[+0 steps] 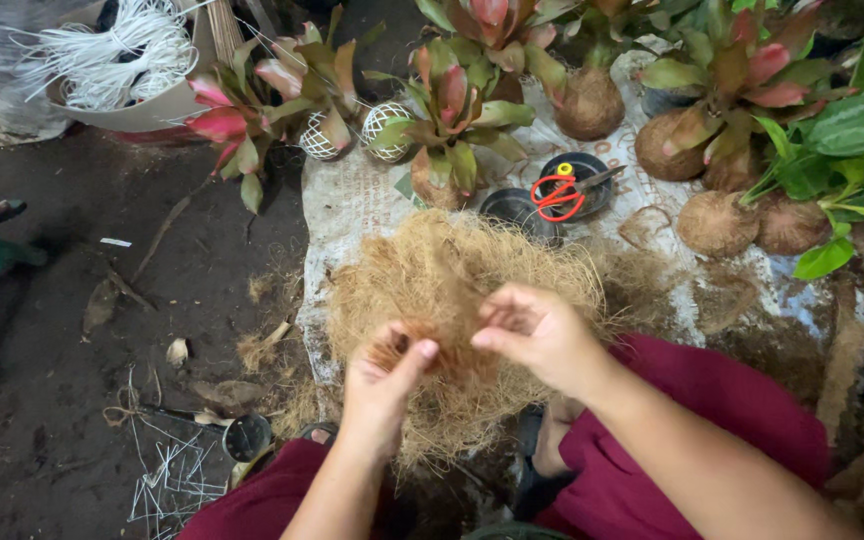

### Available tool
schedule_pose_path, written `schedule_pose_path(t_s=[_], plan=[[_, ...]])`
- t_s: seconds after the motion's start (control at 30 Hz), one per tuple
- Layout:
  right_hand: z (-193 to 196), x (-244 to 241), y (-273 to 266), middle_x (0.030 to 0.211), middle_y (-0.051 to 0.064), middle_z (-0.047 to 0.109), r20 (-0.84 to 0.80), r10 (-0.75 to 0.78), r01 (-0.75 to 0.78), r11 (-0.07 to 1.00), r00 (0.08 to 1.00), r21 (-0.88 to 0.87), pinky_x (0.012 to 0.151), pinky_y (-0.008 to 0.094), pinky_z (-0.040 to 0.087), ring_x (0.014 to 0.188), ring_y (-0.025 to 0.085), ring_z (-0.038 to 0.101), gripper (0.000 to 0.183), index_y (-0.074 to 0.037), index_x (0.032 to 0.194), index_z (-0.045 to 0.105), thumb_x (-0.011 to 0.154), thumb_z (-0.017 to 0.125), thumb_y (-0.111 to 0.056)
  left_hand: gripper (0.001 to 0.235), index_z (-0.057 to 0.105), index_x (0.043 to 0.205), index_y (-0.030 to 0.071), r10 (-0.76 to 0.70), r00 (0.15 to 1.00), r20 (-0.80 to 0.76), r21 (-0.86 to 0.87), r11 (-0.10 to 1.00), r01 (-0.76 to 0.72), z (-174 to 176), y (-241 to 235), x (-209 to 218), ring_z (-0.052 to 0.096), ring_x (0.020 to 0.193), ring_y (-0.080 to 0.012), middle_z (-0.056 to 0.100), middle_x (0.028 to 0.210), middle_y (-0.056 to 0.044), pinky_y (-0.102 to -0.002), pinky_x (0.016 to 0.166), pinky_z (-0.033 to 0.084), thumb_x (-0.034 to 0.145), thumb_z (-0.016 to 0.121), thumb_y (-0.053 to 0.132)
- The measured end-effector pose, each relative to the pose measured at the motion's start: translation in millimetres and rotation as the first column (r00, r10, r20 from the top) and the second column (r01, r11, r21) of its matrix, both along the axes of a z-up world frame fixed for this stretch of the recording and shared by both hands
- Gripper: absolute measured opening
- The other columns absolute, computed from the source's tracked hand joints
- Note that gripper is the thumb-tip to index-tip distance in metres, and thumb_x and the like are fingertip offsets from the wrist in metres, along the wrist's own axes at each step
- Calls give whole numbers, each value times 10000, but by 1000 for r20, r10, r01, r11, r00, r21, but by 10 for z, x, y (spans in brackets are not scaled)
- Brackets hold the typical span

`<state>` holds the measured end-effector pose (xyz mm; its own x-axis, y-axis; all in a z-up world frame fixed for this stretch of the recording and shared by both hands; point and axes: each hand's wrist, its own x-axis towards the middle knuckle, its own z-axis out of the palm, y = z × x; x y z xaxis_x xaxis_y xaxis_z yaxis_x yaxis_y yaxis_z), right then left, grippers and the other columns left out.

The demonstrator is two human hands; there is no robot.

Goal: The person sits on the ground and repeatedly presses, fluffs, and arranges loose coconut coir into a black plastic pot. They use both hands to compact and shape the material, occasionally picking up and setting down the pot. Scissors and other potted plants are visible nearby.

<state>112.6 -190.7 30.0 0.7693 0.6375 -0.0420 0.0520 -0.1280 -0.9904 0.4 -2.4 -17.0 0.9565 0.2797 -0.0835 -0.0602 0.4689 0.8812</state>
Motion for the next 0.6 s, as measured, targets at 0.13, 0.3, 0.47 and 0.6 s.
schedule_pose_path(t_s=[0.13, 0.3, 0.47, 0.6], plan=[[-52, -165, 48, 834, -26, 667, 176, 103, -99, 995, 979, -30, 747, 230, 526, 808, 59, 623, 155, -39, 872, 657, 849, 810, -51, 131, 717, 964, 90, 4, 998, -70, -91, 996, -10, -82, -127, -41, 710, 825, -112, 764, 928, -45, -272, 758, 594, 860, 756, 21], [-125, -144, 84, 892, -44, 613, -3, 189, -189, 982, 982, 28, 766, 236, 539, 857, 49, 598, 143, -61, 908, 610, 919, 753, -63, 58, 699, 918, 68, 29, 999, -39, 90, 996, -25, -33, -139, -23, 689, 781, -135, 742, 877, -23, -269, 698, 581, 941, 722, 20], [-115, 176, -87, 851, -39, 618, -9, 94, -95, 995, 995, -14, 706, 235, 520, 775, 59, 591, 114, -91, 918, 627, 904, 737, -68, 119, 694, 932, 172, 323, 915, -242, 112, 946, -305, 161, 272, 10, 682, 836, -97, 711, 844, 17, -284, 891, 546, 916, 665, 58], [-86, 411, -228, 922, -40, 619, -60, -37, 48, 976, 998, 210, 784, 218, 506, 853, 55, 598, 146, -90, 934, 597, 926, 732, -37, 87, 659, 894, 100, 395, 919, 21, -50, 918, -393, 254, 546, -32, 627, 799, -152, 685, 863, -38, -374, 843, 507, 972, 696, 88]])
